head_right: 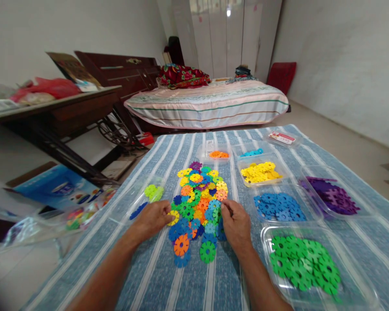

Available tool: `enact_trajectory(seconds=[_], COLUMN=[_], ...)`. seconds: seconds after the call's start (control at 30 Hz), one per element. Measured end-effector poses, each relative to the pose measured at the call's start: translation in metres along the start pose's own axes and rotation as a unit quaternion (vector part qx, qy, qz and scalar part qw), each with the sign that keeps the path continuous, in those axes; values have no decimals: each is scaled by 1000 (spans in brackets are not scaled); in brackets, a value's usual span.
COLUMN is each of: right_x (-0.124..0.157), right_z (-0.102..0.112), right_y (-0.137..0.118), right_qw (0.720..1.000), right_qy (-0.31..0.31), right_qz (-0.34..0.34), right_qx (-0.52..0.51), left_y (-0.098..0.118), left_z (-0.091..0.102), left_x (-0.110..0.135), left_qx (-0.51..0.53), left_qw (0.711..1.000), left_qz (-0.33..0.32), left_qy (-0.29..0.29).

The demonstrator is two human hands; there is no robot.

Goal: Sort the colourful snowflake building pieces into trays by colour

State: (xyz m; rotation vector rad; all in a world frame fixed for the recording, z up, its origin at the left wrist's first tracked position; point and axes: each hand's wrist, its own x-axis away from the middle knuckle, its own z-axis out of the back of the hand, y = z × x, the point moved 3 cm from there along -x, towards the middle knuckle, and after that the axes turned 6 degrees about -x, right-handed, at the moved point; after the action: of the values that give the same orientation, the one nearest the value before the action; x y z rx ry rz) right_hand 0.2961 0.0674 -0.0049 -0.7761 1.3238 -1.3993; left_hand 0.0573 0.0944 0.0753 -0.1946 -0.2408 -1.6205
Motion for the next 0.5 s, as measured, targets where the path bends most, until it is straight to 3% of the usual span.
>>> enact_trajectory(seconds=[0.17, 0.3, 0.37, 0.43, 0.5], right_x=[0, 0, 0, 0, 0], right_z=[-1, -2, -2, -2, -1], right_y=[-2, -1, 1, 2, 3], right_qw=[1000, 1000, 1000, 1000, 1000], right_qy=[6, -1, -5, -7, -7], right_qz=[-3, -6, -10, -11, -10], right_qx=[-3, -13, -15, -16, -17], left_y=[4, 39, 68, 95, 114], left_z=[23, 40, 44, 49, 56], left_x=[1, -13, -25, -38, -50], left_qx=[-20, 107, 245, 392, 435], left_qw=[1000, 990, 961, 908, 882], left_qz=[-3, -67, -109, -132, -149], left_qy=[3, 63, 68, 74, 107])
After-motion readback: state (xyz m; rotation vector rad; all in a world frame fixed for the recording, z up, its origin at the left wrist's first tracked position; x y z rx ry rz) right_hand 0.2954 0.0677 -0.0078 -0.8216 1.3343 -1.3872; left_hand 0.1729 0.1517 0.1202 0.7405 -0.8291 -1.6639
